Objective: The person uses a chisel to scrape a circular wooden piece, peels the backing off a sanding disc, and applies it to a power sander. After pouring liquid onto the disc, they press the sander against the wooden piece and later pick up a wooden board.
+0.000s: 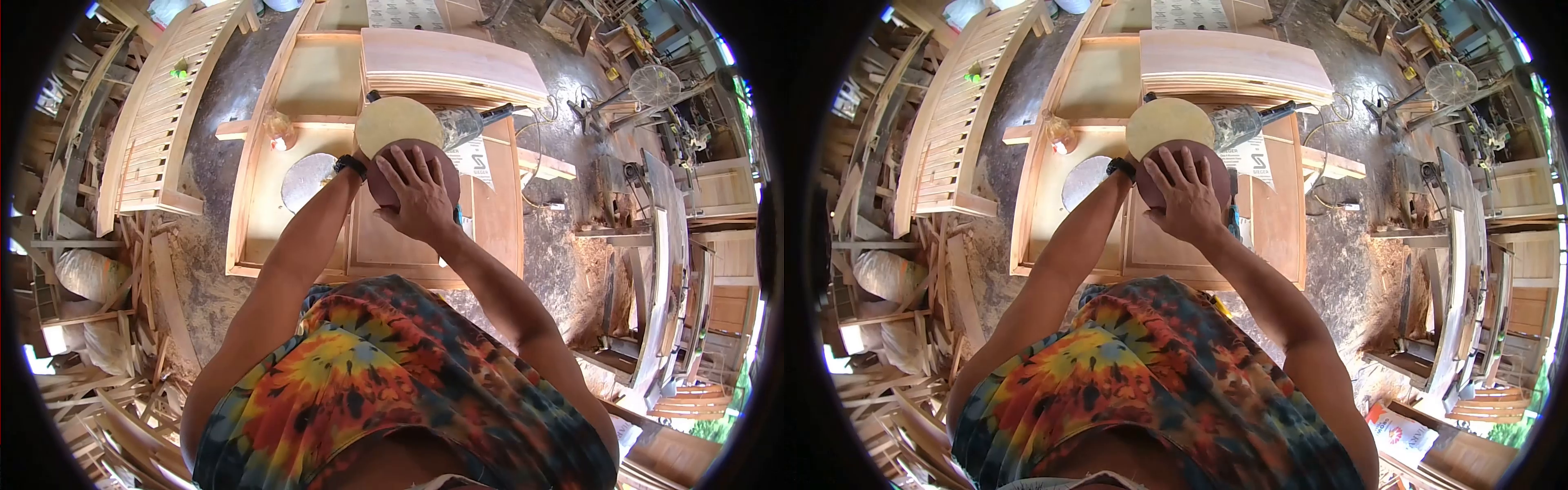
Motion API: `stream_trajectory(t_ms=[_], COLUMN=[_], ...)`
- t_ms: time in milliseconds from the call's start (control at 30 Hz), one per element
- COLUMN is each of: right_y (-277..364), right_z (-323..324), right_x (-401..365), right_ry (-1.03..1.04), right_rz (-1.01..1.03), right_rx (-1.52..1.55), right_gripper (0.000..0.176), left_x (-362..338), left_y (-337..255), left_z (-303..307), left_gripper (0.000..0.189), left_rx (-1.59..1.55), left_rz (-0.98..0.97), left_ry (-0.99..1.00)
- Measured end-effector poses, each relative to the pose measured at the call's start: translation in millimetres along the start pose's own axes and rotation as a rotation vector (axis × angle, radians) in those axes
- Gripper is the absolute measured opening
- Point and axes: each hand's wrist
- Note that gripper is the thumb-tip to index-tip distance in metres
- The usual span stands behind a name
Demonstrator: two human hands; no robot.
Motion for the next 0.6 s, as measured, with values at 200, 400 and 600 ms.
stream_trajectory(t_ms=[200,400,600], right_y=[-19,-74,-137], right_z=[41,103,95], right_x=[-8,-24,-14], right_ry=[0.062,-0.374,-0.439], right_rz=[0.127,-0.241,-0.027], right_rx=[0.129,1.722,2.228], right_gripper=[0.098,0.072,0.072], left_x=[2,1,0], left_y=[8,2,-8], left_z=[-9,-9,-2], left_gripper=[0.062,0.054,0.056], left_rx=[0.006,0.004,-0.090], left_rz=[0.006,0.007,-0.011], left_ry=[0.015,-0.040,-0.064])
Point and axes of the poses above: each hand's wrist, its own x-axis towards the middle knuckle, its own z-axis out of the back of the hand, y = z × x, and after that the axes turned 13 degrees about x, right-handed
